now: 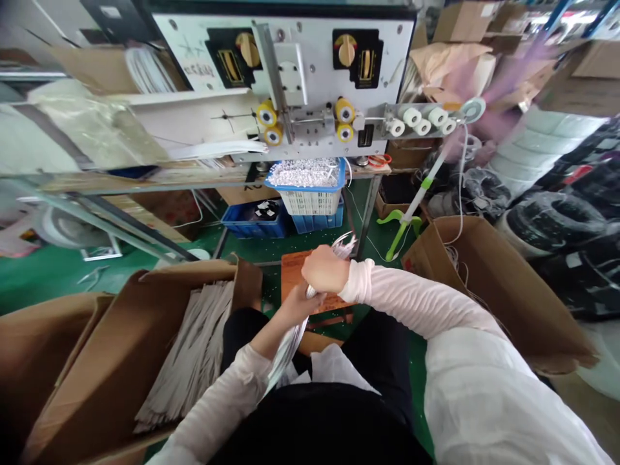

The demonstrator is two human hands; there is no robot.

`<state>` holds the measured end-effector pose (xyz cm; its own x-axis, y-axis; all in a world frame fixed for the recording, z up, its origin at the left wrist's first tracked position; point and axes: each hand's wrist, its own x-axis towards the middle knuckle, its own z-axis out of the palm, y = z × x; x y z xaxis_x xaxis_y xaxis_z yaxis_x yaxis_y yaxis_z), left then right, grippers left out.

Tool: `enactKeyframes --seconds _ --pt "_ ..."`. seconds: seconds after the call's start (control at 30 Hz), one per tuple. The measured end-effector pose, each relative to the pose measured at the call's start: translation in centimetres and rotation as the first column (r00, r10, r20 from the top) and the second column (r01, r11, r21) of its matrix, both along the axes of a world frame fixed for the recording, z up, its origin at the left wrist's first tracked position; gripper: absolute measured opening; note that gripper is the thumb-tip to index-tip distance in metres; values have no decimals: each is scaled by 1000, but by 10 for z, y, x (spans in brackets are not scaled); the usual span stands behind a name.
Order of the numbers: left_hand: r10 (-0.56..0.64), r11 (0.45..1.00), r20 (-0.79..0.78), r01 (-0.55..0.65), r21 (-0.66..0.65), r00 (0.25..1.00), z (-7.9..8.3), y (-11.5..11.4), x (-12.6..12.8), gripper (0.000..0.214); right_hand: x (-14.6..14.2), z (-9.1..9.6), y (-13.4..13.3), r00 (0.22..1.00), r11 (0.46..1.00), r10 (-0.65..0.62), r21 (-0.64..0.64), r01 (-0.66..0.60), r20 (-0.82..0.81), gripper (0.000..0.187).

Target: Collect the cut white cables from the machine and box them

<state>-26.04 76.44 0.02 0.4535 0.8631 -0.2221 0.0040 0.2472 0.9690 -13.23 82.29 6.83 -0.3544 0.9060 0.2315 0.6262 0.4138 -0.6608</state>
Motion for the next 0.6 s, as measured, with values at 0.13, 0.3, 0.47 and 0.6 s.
enactKeyframes --seconds 0.13,0.3,0.47,0.6 --pt "-16 944 440 159 -289 898 -14 6 -23 42 21 64 5 980 972 198 129 -197 10 13" --pt "74 892 643 238 -385 763 -8 10 -38 38 30 65 -16 981 981 177 61 -182 82 17" --pt "29 892 652 275 -359 757 -6 9 -39 32 7 2 -32 989 990 143 -14 -142 34 13" --pt "21 900 645 267 -346 764 -9 5 -41 35 0 -10 -34 988 988 151 -23 -151 18 8"
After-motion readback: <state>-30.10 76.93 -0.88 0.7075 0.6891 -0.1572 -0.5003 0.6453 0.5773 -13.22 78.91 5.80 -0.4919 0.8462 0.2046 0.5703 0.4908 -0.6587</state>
